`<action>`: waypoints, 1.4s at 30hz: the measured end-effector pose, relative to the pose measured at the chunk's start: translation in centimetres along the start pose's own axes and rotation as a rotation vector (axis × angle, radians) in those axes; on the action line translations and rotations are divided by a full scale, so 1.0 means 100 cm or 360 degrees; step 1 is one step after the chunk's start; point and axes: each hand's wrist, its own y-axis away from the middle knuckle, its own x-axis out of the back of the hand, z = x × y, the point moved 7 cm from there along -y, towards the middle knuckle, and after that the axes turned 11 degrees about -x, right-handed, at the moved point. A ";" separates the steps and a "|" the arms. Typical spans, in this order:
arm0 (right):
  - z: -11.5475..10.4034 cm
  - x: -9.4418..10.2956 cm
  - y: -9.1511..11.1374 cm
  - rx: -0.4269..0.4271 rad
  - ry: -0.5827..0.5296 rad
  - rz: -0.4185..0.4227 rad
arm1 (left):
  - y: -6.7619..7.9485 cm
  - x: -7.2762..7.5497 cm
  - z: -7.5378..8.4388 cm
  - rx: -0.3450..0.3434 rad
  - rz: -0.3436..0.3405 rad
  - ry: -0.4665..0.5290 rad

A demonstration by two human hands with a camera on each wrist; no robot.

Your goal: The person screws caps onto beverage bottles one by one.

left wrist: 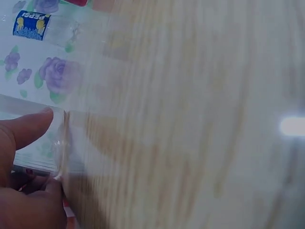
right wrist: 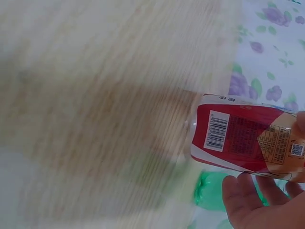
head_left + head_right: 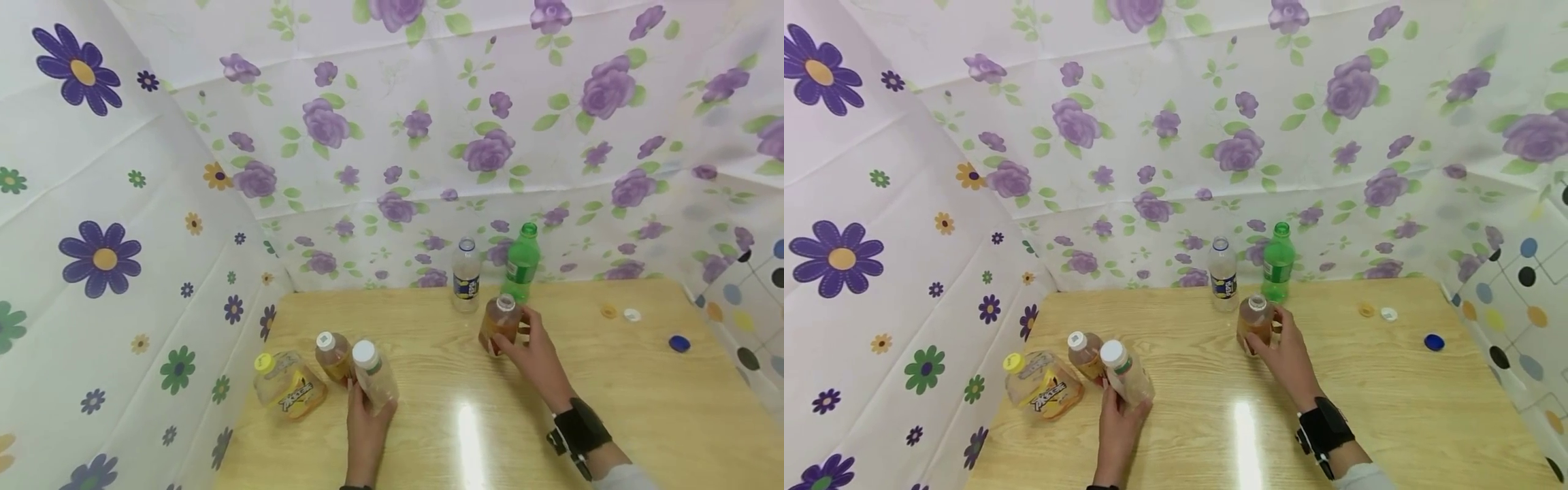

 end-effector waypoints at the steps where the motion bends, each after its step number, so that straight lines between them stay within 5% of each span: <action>1: 0.001 0.001 0.002 0.0005 0.0017 0.0000 | 0.001 0.002 0.001 -0.0005 0.0015 -0.0036; 11: 0.011 0.006 0.017 -0.0052 -0.0035 -0.0033 | 0.008 0.019 0.013 -0.0098 0.0211 -0.0156; 21: 0.017 0.005 0.023 -0.0121 -0.0028 -0.0075 | 0.012 0.033 0.012 -0.0015 0.0333 -0.0220; 30: 0.019 0.004 0.028 -0.0166 -0.0036 -0.0095 | 0.014 0.033 0.013 0.0013 0.0363 -0.0290; 42: 0.019 -0.002 0.035 -0.0098 -0.0042 -0.0114 | 0.017 0.028 0.013 -0.0002 0.0254 -0.0503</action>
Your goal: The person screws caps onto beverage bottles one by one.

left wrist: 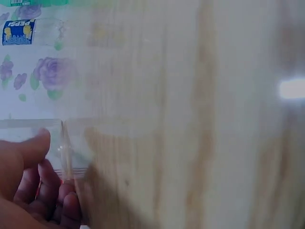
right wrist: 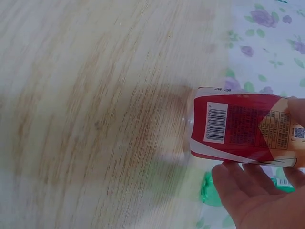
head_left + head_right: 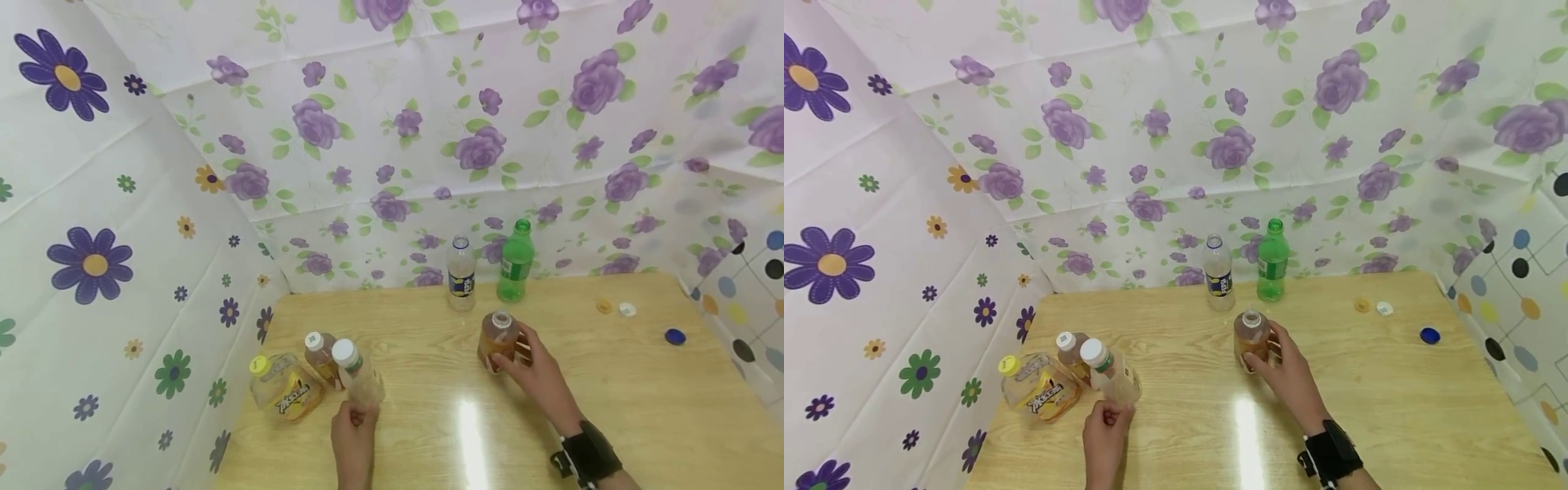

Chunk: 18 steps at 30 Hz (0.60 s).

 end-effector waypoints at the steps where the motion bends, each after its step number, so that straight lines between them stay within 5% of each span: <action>1: 0.000 0.000 0.001 0.0005 -0.0005 0.0002 | 0.000 -0.002 0.001 -0.0004 -0.0026 0.0016; 9: 0.004 -0.002 0.010 0.0046 0.0025 0.0051 | 0.009 -0.025 0.016 -0.0032 -0.0375 0.0254; 18: -0.002 -0.013 0.019 0.0071 0.0027 0.0029 | 0.012 -0.035 0.022 -0.0032 -0.0468 0.0280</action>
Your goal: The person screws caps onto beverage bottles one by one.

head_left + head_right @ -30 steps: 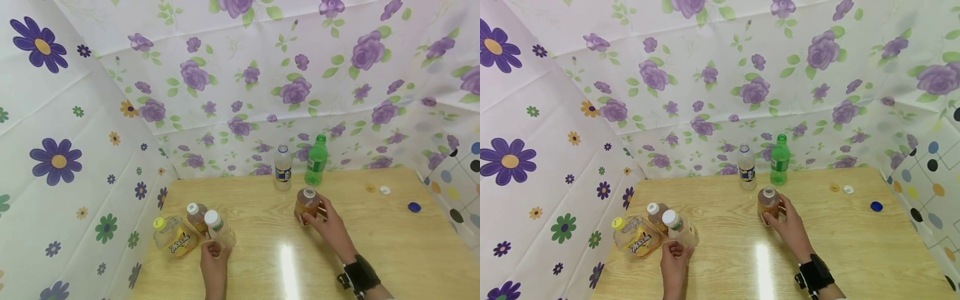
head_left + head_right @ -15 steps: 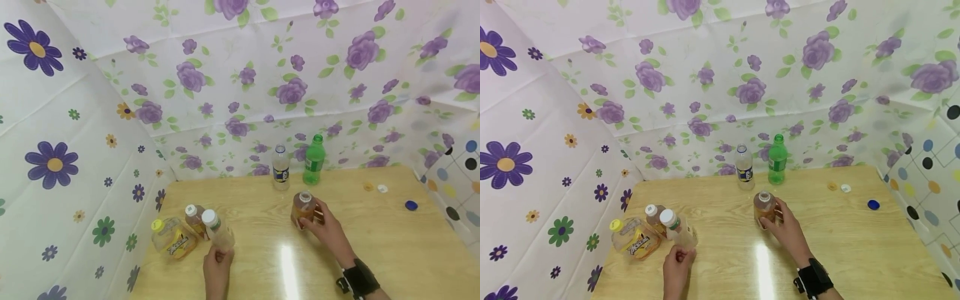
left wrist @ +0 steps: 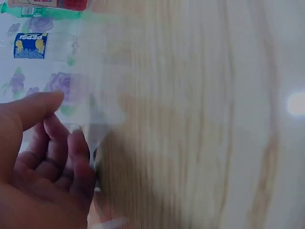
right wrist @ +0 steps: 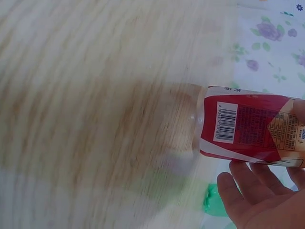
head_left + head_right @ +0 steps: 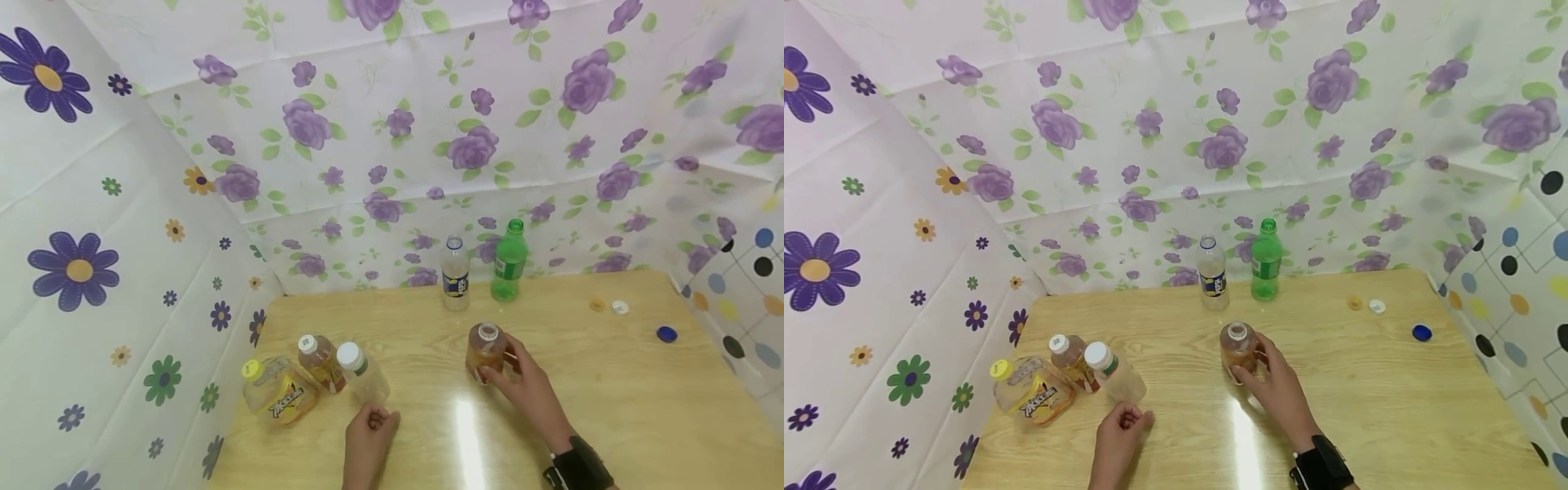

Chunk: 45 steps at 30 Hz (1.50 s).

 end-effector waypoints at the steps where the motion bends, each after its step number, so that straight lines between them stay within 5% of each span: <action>1: 0.000 -0.001 0.001 0.0000 -0.0003 -0.0003 | 0.000 -0.002 0.001 -0.0013 -0.0028 0.0014; 9: -0.002 -0.013 0.009 -0.0006 -0.0017 -0.0034 | -0.001 -0.038 0.016 -0.0124 -0.0420 0.0168; 16: 0.005 -0.027 0.018 -0.0026 -0.0013 -0.0151 | -0.001 -0.060 0.031 -0.0271 -0.0661 0.0056; 26: 0.007 -0.049 0.038 0.0094 0.0029 -0.0521 | 0.000 -0.079 0.044 -0.0382 -0.0818 0.0184; 32: 0.009 -0.051 0.039 0.0105 0.0072 -0.0503 | 0.003 -0.090 0.047 -0.0400 -0.0904 0.0274; 45: 0.008 -0.053 0.048 0.0099 0.0010 -0.0590 | 0.002 -0.089 0.046 -0.0349 -0.0919 0.0390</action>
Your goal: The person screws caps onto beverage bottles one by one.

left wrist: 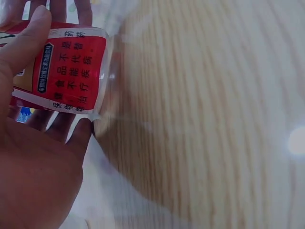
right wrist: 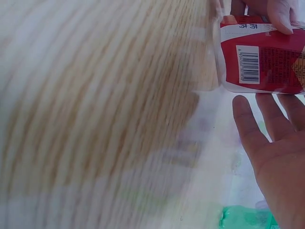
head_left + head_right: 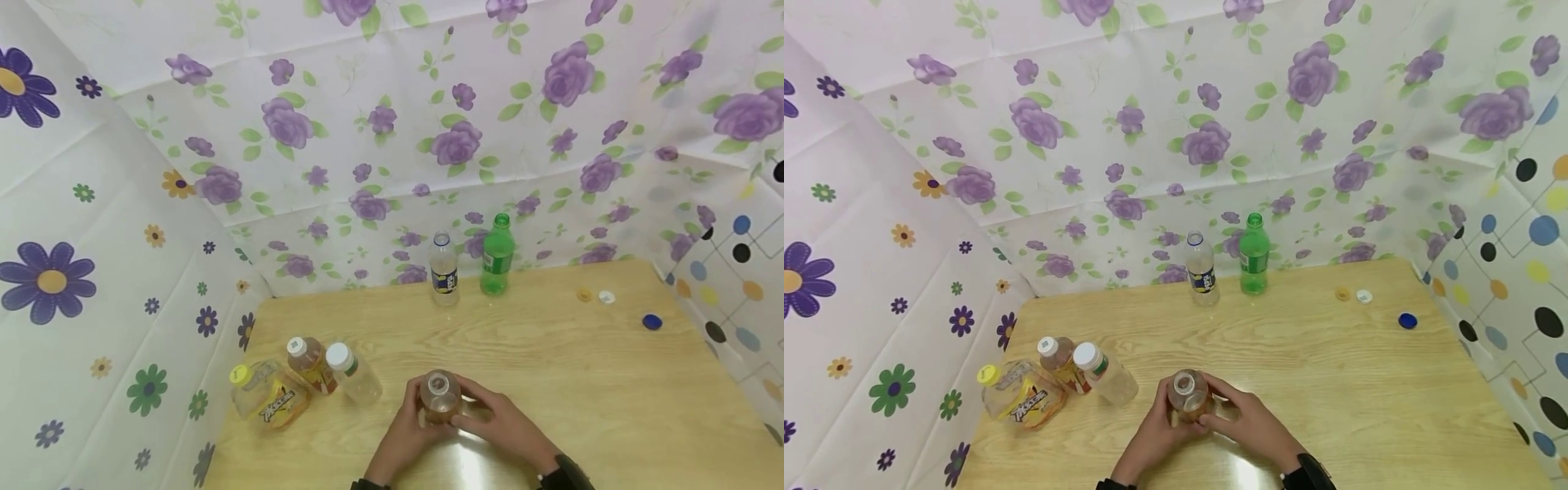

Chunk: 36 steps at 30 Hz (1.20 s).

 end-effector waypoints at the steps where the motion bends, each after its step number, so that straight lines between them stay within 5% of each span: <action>1: 0.001 0.000 0.000 -0.0001 -0.0001 -0.0008 | 0.000 0.000 0.000 -0.0008 -0.0004 0.0010; 22: -0.001 0.003 -0.002 0.0032 0.0028 -0.0016 | -0.001 -0.002 -0.004 -0.0020 0.0054 -0.0035; 29: -0.003 0.014 -0.001 0.0078 0.0118 0.0042 | -0.003 -0.005 -0.012 0.0009 0.0181 -0.0132; 36: -0.002 0.036 -0.001 0.0160 0.0177 0.0126 | -0.006 -0.010 -0.014 0.0035 0.0158 -0.0126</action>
